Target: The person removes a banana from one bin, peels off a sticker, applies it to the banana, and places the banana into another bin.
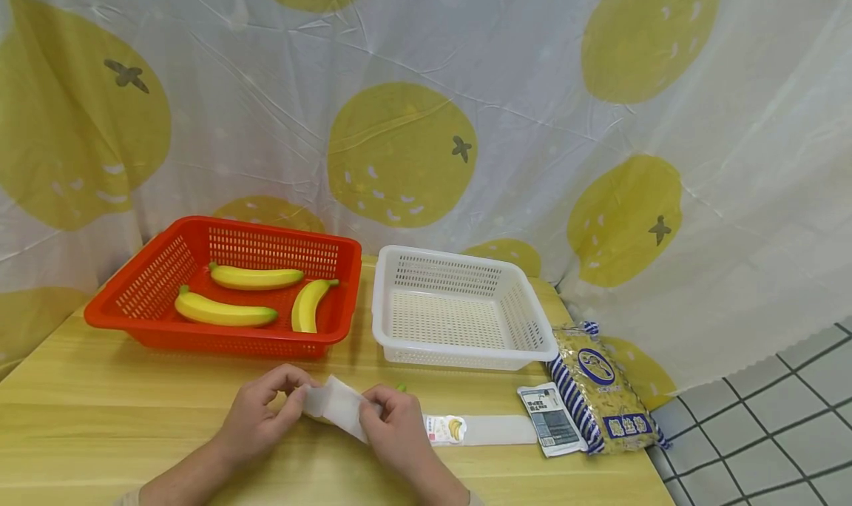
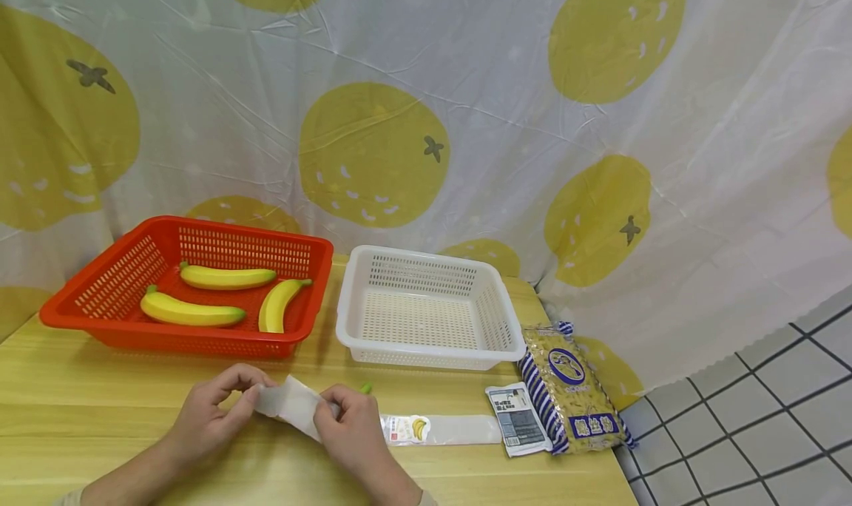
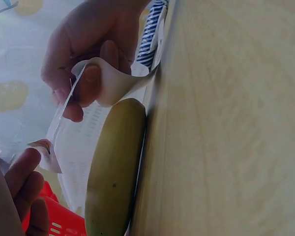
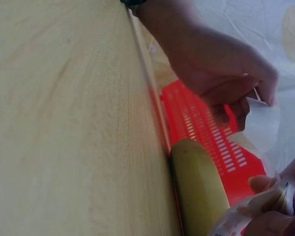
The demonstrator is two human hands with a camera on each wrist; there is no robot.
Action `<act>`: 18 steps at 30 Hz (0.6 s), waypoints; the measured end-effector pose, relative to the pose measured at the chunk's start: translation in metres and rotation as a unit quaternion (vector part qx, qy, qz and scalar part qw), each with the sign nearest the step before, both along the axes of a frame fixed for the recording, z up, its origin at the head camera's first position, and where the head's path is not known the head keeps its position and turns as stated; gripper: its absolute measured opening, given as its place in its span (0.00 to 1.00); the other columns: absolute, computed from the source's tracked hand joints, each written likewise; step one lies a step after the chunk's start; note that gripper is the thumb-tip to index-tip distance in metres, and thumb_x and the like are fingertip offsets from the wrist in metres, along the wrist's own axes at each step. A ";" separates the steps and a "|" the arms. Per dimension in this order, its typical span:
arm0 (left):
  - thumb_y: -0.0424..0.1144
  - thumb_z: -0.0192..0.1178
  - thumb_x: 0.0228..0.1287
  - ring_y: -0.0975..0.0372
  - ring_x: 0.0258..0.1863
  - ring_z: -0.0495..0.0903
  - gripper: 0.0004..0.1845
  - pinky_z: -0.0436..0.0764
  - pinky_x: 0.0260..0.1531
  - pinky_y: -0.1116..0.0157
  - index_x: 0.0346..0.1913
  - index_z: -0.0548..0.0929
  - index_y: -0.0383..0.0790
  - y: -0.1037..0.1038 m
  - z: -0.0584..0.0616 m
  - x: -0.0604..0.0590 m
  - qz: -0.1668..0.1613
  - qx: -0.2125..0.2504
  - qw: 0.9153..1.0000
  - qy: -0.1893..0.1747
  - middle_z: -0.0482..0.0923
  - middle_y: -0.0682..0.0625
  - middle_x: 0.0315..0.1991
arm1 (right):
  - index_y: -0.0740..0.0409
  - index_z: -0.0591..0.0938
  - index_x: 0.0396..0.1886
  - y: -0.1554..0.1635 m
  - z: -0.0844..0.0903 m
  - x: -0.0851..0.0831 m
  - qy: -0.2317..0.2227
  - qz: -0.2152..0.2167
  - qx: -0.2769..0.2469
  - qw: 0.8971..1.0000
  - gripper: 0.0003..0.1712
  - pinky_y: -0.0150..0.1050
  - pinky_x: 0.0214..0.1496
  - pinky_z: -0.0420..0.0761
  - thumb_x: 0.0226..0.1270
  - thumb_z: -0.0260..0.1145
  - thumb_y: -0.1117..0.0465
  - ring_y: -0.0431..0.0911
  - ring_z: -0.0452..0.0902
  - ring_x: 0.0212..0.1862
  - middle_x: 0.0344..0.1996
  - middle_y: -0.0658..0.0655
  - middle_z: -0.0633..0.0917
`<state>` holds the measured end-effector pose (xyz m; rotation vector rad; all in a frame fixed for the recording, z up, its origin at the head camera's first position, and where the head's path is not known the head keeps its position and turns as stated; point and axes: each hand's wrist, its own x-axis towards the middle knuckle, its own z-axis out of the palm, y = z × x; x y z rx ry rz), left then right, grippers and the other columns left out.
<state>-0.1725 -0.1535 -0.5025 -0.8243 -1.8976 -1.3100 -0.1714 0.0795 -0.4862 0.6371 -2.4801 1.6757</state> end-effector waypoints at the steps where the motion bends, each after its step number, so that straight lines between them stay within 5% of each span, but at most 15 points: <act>1: 0.15 0.59 0.50 0.70 0.30 0.80 0.22 0.77 0.30 0.76 0.41 0.83 0.44 0.000 0.000 0.000 -0.004 0.004 1.000 0.001 0.87 0.53 0.35 | 0.57 0.88 0.29 0.000 0.000 0.000 -0.004 0.001 0.002 1.000 0.08 0.23 0.16 0.64 0.67 0.65 0.66 0.29 0.65 0.17 0.18 0.48 0.82; 5: 0.14 0.58 0.51 0.68 0.33 0.83 0.21 0.79 0.35 0.75 0.40 0.82 0.44 -0.001 0.001 -0.001 -0.013 0.012 1.000 0.004 0.88 0.52 0.36 | 0.57 0.87 0.26 0.001 0.000 0.000 -0.025 0.021 0.011 0.999 0.10 0.24 0.16 0.63 0.66 0.63 0.66 0.29 0.64 0.18 0.18 0.44 0.80; 8: 0.14 0.58 0.50 0.68 0.34 0.83 0.21 0.78 0.35 0.75 0.40 0.82 0.43 -0.001 0.002 -0.001 -0.010 0.011 1.000 0.008 0.88 0.53 0.36 | 0.58 0.86 0.25 0.004 0.001 0.001 -0.062 0.078 0.032 0.995 0.10 0.25 0.16 0.65 0.65 0.63 0.66 0.29 0.67 0.18 0.18 0.42 0.80; 14: 0.14 0.62 0.46 0.70 0.34 0.79 0.21 0.75 0.31 0.74 0.40 0.84 0.41 0.000 0.004 -0.001 0.017 0.010 0.999 0.028 0.85 0.51 0.37 | 0.52 0.88 0.31 0.009 0.003 0.006 -0.134 0.231 0.155 0.951 0.08 0.25 0.22 0.73 0.68 0.65 0.60 0.28 0.69 0.18 0.16 0.37 0.77; 18: 0.14 0.64 0.45 0.68 0.33 0.74 0.21 0.72 0.27 0.72 0.39 0.86 0.39 0.001 0.008 -0.001 0.038 0.024 0.998 0.037 0.80 0.48 0.38 | 0.45 0.89 0.36 0.009 0.003 0.009 -0.158 0.238 0.175 0.942 0.06 0.27 0.27 0.77 0.70 0.67 0.53 0.29 0.73 0.22 0.20 0.36 0.80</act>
